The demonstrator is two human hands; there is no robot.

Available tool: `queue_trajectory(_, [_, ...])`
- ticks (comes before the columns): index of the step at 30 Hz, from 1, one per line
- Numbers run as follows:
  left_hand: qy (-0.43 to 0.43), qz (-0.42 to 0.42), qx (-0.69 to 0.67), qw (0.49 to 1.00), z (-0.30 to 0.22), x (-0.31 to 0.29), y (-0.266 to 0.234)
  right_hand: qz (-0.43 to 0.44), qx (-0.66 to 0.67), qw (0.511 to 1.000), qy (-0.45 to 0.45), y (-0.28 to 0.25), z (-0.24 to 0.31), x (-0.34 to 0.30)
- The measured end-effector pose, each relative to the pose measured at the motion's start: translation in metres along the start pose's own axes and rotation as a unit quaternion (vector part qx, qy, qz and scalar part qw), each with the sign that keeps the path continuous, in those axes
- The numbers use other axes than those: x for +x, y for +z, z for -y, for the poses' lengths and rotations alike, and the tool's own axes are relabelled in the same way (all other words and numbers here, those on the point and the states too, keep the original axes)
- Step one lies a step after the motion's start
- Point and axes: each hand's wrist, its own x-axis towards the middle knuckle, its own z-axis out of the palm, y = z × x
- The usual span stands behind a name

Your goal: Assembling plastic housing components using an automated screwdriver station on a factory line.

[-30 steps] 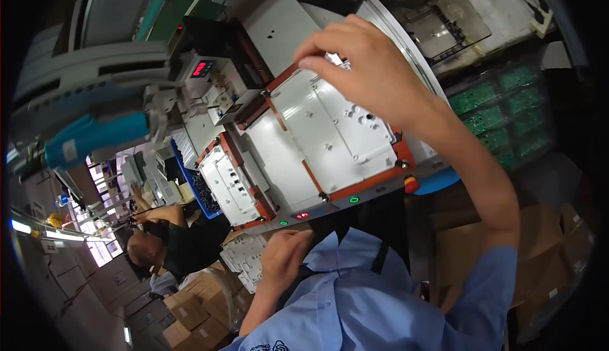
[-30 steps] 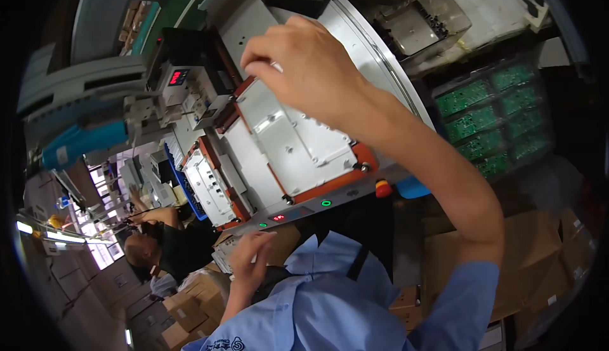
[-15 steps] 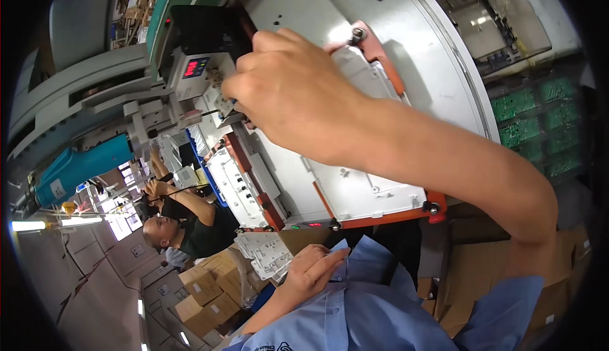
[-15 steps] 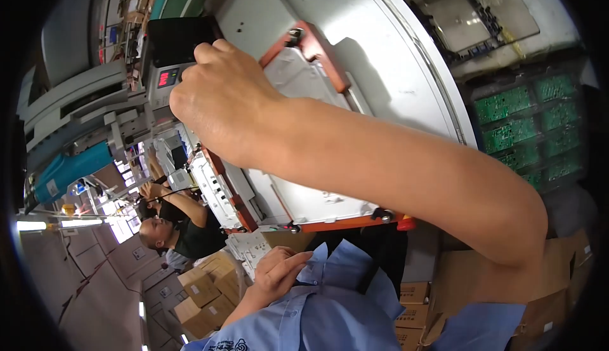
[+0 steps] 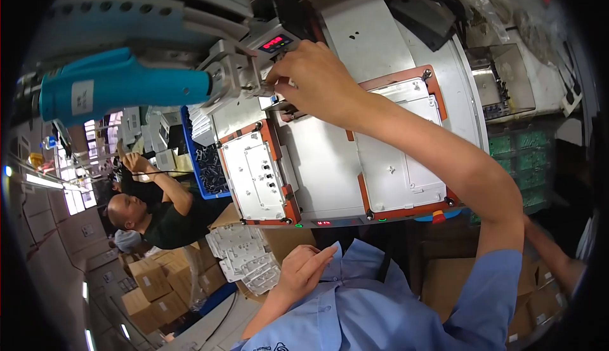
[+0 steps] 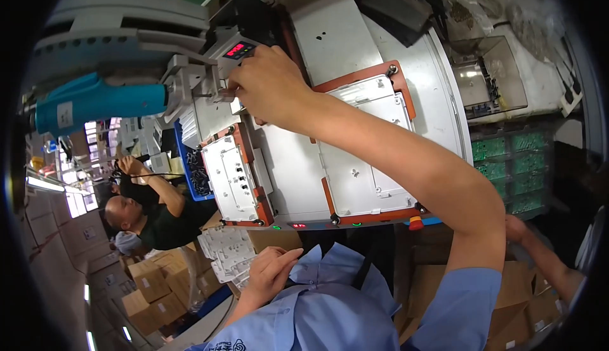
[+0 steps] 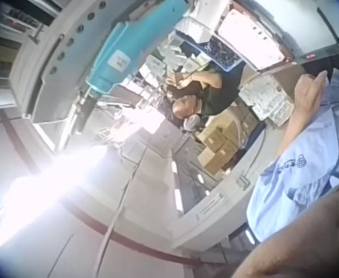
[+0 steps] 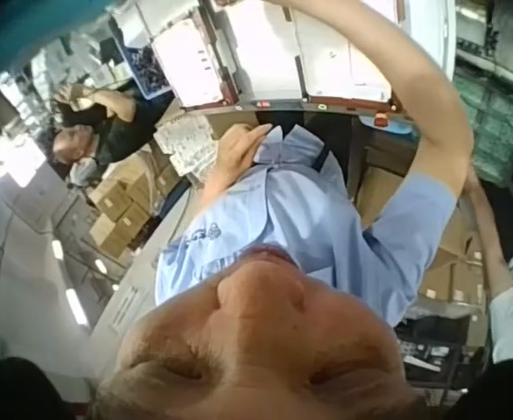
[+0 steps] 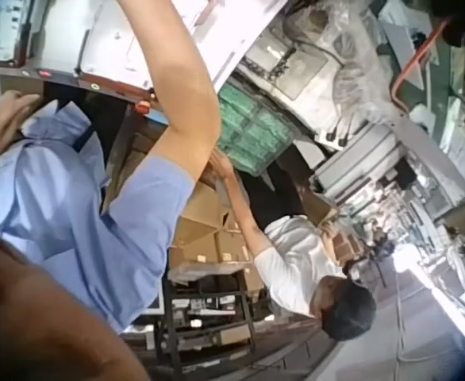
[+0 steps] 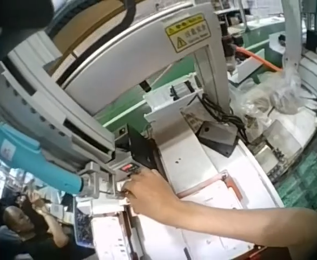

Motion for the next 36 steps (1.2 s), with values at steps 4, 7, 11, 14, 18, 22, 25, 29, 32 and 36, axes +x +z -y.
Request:
queue_trajectory(4, [-0.004,-0.038,-0.004,0.999,0.002,-0.012,-0.003,-0.007,0.005,0.999,-0.041,0.001,0.003,0.003])
queue_trajectory(7, [0.023,-0.064,0.002,0.998,0.01,-0.016,-0.004,-0.032,-0.033,0.998,-0.034,0.002,-0.001,-0.001])
queue_trajectory(11, [-0.004,-0.109,0.009,0.994,0.005,-0.032,-0.01,0.008,-0.015,1.0,-0.009,-0.007,0.007,-0.002])
queue_trajectory(14, [-0.017,-0.156,0.002,0.988,0.01,-0.045,-0.013,0.027,-0.016,0.999,0.018,-0.012,0.015,-0.005])
queue_trajectory(18, [-0.034,-0.201,0.008,0.979,0.016,-0.062,-0.014,-0.024,-0.013,0.999,0.038,-0.033,0.006,-0.004])
queue_trajectory(22, [-0.031,-0.227,-0.005,0.973,0.023,-0.068,-0.011,-0.096,-0.039,0.994,0.028,-0.047,-0.007,0.028])
queue_trajectory(25, [-0.046,-0.238,-0.024,0.97,0.027,-0.076,-0.008,-0.123,-0.062,0.989,-0.052,-0.033,-0.002,0.055])
queue_trajectory(29, [-0.057,-0.261,-0.032,0.963,0.037,-0.087,-0.006,-0.095,-0.076,0.992,-0.03,-0.034,-0.036,0.07])
queue_trajectory(32, [-0.08,-0.274,-0.052,0.957,0.047,-0.096,-0.007,-0.093,-0.07,0.991,-0.059,-0.036,-0.032,0.06])
queue_trajectory(36, [-0.094,-0.277,-0.102,0.951,0.068,-0.108,-0.01,-0.072,-0.091,0.992,0.047,-0.045,-0.032,0.038])
